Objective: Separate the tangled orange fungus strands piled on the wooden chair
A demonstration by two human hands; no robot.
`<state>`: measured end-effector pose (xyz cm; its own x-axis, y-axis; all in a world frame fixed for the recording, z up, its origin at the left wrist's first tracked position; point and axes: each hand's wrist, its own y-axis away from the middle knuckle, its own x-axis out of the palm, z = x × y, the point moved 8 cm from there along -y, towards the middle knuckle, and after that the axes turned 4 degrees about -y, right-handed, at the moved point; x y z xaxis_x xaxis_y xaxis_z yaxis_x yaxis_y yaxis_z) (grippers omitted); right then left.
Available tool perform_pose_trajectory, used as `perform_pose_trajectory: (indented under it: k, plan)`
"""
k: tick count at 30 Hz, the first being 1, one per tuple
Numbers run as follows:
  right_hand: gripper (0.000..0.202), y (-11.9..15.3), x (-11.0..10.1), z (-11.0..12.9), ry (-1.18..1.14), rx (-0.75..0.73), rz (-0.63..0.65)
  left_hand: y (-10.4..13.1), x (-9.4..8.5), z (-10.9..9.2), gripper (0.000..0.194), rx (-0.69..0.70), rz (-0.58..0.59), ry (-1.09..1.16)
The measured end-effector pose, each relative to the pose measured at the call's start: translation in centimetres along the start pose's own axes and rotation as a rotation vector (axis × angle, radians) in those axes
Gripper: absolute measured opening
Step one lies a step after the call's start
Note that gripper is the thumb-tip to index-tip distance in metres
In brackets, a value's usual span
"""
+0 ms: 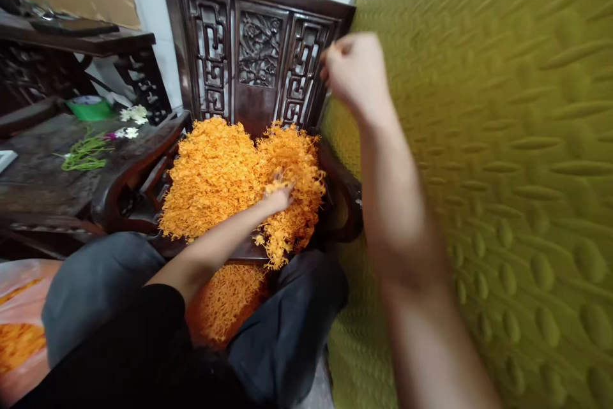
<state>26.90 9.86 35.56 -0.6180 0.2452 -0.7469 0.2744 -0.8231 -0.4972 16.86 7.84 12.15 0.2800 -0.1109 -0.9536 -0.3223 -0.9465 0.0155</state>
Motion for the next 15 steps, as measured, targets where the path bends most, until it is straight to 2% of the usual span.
perform_pose_trajectory:
  k: [4, 7, 11, 15]
  plan:
    - [0.03, 1.2, 2.4, -0.4, 0.09, 0.008, 0.019, -0.1, -0.1, 0.9, 0.069, 0.037, -0.007, 0.006]
    - [0.038, 3.3, 5.9, -2.1, 0.237, 0.05, 0.124, -0.4, 0.8, 1.0, 0.069, 0.034, -0.006, 0.011]
    - [0.039, 5.8, 10.3, -3.9, 0.313, 0.067, 0.23, -0.4, 1.3, 0.6, 0.067, 0.019, -0.029, 0.016]
    - [0.035, 5.9, 12.4, -4.8, 0.356, 0.073, 0.272, 0.1, 0.7, 0.6, 0.062, 0.017, -0.045, 0.025]
